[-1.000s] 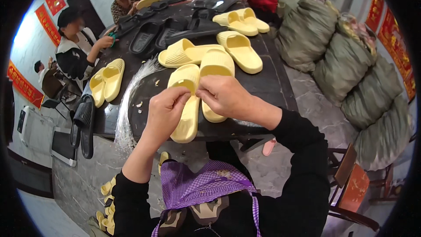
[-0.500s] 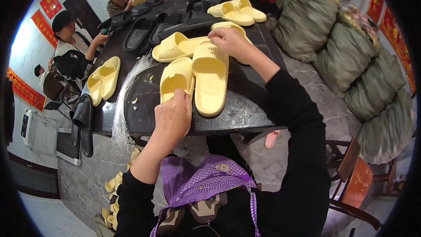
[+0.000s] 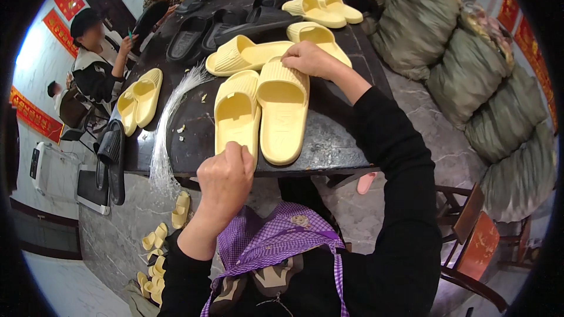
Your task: The person fastens pairs of slippers together by threading and securing plastic loop fasteners through them by hand.
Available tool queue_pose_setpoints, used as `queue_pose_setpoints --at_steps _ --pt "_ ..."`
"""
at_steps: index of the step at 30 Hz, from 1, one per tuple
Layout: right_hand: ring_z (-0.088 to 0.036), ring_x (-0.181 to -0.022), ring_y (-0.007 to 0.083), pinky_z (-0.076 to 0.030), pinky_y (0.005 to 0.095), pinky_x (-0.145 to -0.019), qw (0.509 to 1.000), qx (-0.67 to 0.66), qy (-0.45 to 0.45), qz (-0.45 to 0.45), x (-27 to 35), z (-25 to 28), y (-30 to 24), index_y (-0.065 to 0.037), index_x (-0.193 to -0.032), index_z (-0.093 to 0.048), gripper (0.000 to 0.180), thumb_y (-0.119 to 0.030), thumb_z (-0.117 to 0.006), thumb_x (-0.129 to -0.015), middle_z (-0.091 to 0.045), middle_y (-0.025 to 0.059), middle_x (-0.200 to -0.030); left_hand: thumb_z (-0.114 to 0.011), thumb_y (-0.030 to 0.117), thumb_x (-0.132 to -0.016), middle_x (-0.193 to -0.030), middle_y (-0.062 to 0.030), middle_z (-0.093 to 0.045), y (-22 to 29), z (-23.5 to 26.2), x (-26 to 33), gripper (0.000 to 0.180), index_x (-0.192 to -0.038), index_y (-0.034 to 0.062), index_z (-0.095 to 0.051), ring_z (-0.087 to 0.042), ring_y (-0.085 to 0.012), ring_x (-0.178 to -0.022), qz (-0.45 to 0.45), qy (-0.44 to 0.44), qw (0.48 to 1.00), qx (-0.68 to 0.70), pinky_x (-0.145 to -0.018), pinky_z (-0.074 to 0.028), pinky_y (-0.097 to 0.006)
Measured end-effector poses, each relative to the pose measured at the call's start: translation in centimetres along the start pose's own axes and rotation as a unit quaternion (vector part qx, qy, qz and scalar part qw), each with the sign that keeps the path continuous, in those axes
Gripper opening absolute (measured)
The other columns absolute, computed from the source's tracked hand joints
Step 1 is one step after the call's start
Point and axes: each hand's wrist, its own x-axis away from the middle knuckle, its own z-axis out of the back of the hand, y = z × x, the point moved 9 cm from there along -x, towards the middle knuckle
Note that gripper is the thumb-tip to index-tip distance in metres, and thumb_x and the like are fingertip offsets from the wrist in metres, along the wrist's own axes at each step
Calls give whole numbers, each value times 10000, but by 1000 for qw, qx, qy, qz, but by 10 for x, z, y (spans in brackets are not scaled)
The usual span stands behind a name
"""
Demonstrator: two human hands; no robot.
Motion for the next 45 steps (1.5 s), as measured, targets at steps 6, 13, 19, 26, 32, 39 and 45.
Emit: queue_pose_setpoints --at_steps 6,13,19,26,32,39,45 --pt "-598 -736 156 -474 283 -670 999 -21 -24 -19 5 -10 -1 24 -941 -649 295 -202 -572 -768 -654 107 -820 -546 91 -790 -455 -76 -473 9 -28 -11 207 -630 61 -418 -502 -215 -377 -14 -53 998 7 -389 -400 -311" --pt "-541 -674 91 -444 233 -587 996 -27 -54 -70 16 -12 -1 20 -968 -632 278 -185 -553 -798 -615 46 -796 -551 110 -797 -446 -69 -473 38 -17 -9 213 -634 62 -424 -519 -210 -385 -63 -95 991 73 -393 -407 -310" --pt "-482 -568 63 -370 210 -461 994 -18 -65 -89 14 -11 3 1 -955 -632 283 -222 -553 -799 -581 7 -733 -553 115 -797 -465 -77 -494 38 -17 3 207 -642 61 -427 -525 -210 -391 -50 -124 988 78 -394 -407 -313" --pt "-470 -545 59 -353 205 -443 995 -32 -53 -81 16 -12 0 -7 -945 -634 278 -230 -563 -796 -575 3 -716 -545 82 -762 -469 -85 -508 33 -39 -10 174 -634 65 -428 -542 -210 -403 -44 -114 991 47 -396 -418 -312" --pt "-459 -529 55 -342 207 -434 993 -43 -63 -94 17 -13 4 -9 -921 -641 263 -229 -572 -795 -569 -1 -690 -552 39 -649 -476 -61 -537 29 -54 -30 93 -625 65 -465 -568 -160 -416 -69 -96 993 -14 -379 -426 -273" --pt "-487 -558 69 -386 222 -487 995 -20 -58 -79 13 -16 8 -5 -882 -653 239 -213 -581 -787 -582 1 -695 -556 42 -663 -492 -77 -568 29 -77 -47 89 -633 74 -478 -592 -162 -436 -65 -107 991 -44 -384 -443 -265" --pt "-539 -631 87 -442 235 -584 999 -5 -17 -26 6 -14 5 17 -860 -653 251 -210 -583 -777 -614 31 -717 -554 43 -678 -500 -86 -575 24 -85 -52 93 -633 72 -478 -601 -173 -447 -45 -103 993 -29 -390 -456 -274"
